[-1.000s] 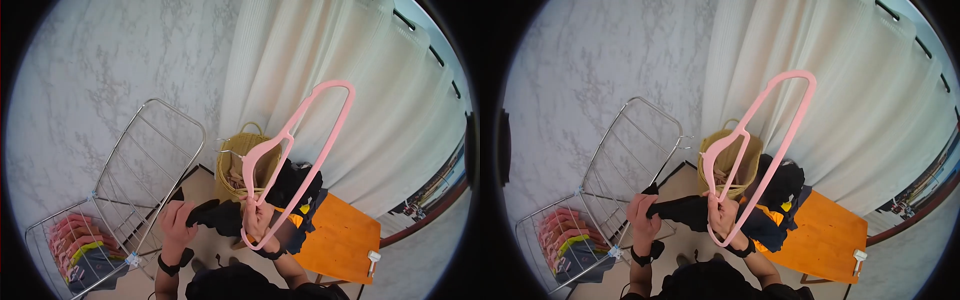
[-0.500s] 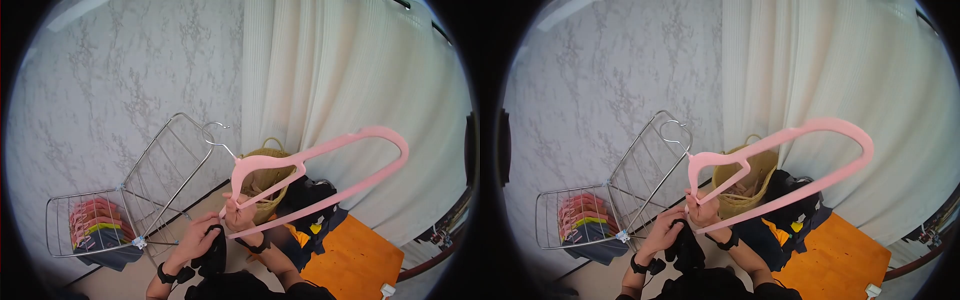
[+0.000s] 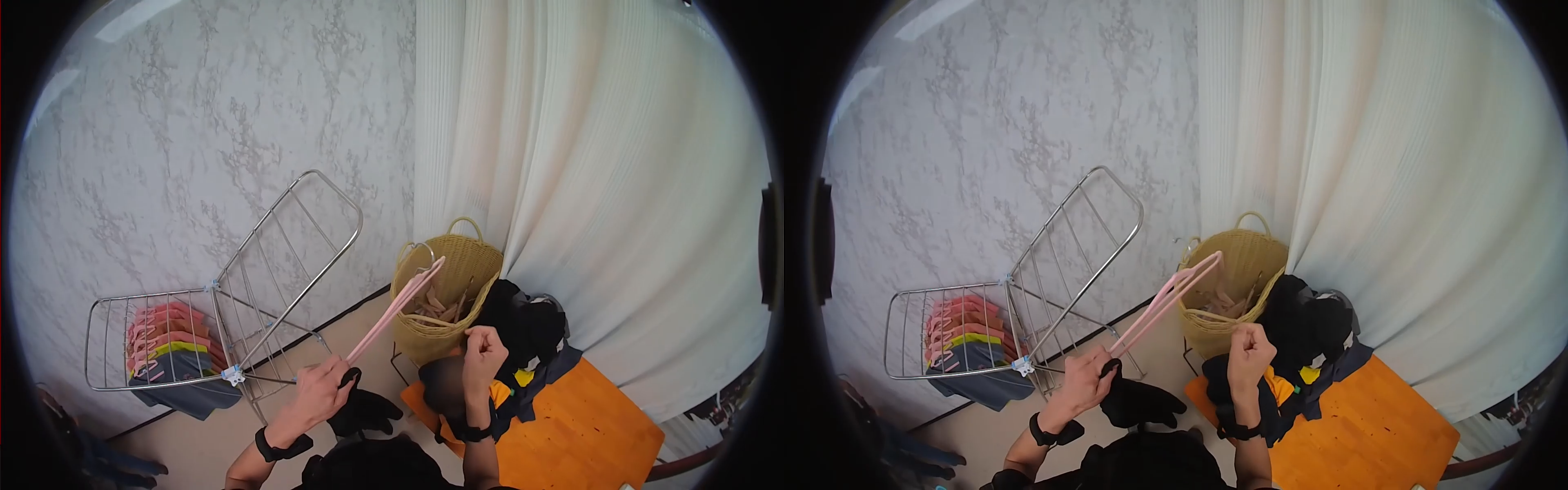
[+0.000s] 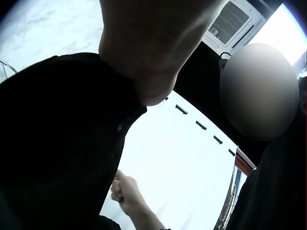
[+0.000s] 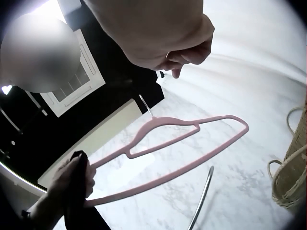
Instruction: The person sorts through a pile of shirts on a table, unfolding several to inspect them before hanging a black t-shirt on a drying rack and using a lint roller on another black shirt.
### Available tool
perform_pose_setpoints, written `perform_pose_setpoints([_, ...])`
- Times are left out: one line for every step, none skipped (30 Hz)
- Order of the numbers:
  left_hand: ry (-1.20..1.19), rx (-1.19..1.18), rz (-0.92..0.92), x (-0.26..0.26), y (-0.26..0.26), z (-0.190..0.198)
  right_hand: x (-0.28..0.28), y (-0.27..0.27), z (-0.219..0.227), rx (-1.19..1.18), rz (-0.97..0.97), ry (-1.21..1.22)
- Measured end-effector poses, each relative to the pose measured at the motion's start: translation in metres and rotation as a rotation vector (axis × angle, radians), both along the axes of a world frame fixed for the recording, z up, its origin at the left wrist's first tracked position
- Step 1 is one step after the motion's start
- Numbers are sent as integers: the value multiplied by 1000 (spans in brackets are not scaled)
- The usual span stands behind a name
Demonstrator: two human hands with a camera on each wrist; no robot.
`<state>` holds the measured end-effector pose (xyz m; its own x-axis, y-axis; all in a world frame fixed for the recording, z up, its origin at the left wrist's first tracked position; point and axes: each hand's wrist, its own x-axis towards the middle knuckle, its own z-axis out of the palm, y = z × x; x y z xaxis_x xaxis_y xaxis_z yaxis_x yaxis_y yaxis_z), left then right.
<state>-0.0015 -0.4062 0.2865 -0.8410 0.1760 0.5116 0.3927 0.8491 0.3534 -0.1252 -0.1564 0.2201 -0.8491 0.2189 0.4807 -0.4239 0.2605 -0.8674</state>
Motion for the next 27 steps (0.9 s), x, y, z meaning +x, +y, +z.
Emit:
perform_pose_setpoints([-6, -62, 11, 2, -1, -9, 10, -2, 23, -92, -86, 9])
perform_pose_setpoints([-22, -63, -2, 3, 1, -12, 16, -10, 51, -21, -37, 21])
perform_pose_setpoints([-26, -83, 3, 6, 3, -14, 11, -18, 64, 61, -19, 83])
perform_pose_setpoints([-27, -104, 10, 8, 3, -15, -1, -27, 69, 169, -42, 238])
perform_pose_setpoints([-36, -105, 2, 10, 3, -17, -10, -35, 76, 202, -60, 322])
perform_pose_setpoints([-31, -128, -8, 14, 3, -19, -16, -39, 78, 239, -71, 410])
perform_pose_setpoints([-24, -149, -12, 16, 4, -18, -19, -38, 72, 244, -67, 406])
perform_pose_setpoints([-30, -143, -6, 19, 3, -18, -23, -38, 64, 223, 54, 327])
perform_pose_setpoints([-57, -136, -15, 22, 2, -16, -24, -38, 60, 201, 179, 245])
perform_pose_setpoints([-87, -128, -21, 26, 1, -13, -24, -39, 57, 206, 196, 237])
perform_pose_setpoints([-99, -120, -7, 28, -2, -12, -24, -39, 55, 150, 320, 143])
perform_pose_setpoints([-126, -97, -7, 29, -5, -11, -24, -37, 53, 94, 441, 45])
perform_pose_setpoints([-152, -72, -9, 30, -8, -11, -27, -33, 53, 108, 542, 12])
perform_pose_setpoints([-167, -62, 2, 31, -11, -11, -30, -30, 50, 113, 555, -4])
perform_pose_setpoints([-195, -31, 12, 33, -15, -12, -33, -27, 46, 84, 682, -64])
perform_pose_setpoints([-221, -1, 24, 35, -19, -12, -35, -25, 44, 51, 809, -125])
perform_pose_setpoints([-258, 32, 24, 36, -22, -8, -36, -22, 45, -7, 914, -206])
perform_pose_setpoints([-276, 39, 35, 38, -27, -6, -39, -19, 41, -9, 926, -225])
perform_pose_setpoints([-316, 72, 7, 39, -33, -4, -42, -16, 38, -56, 1047, -270])
perform_pose_setpoints([-352, 107, -25, 37, -36, -1, -46, -11, 37, -102, 1163, -311])
perform_pose_setpoints([-383, 163, -26, 37, -37, 9, -51, -5, 36, -93, 1264, -371])
perform_pose_setpoints([-388, 171, -22, 35, -40, 14, -54, -3, 35, -89, 1267, -381])
perform_pose_setpoints([-407, 189, -36, 33, -43, 17, -56, -1, 32, -105, 1311, -488])
perform_pose_setpoints([-427, 207, -47, 32, -46, 19, -57, -3, 27, -122, 1357, -598])
perform_pose_setpoints([-435, 199, -57, 29, -51, 18, -57, -8, 24, -71, 1389, -595])
perform_pose_setpoints([-444, 207, -40, 26, -53, 18, -53, -14, 21, -70, 1405, -609])
perform_pose_setpoints([-451, 207, -40, 21, -54, 18, -48, -22, 20, 91, 1405, -631])
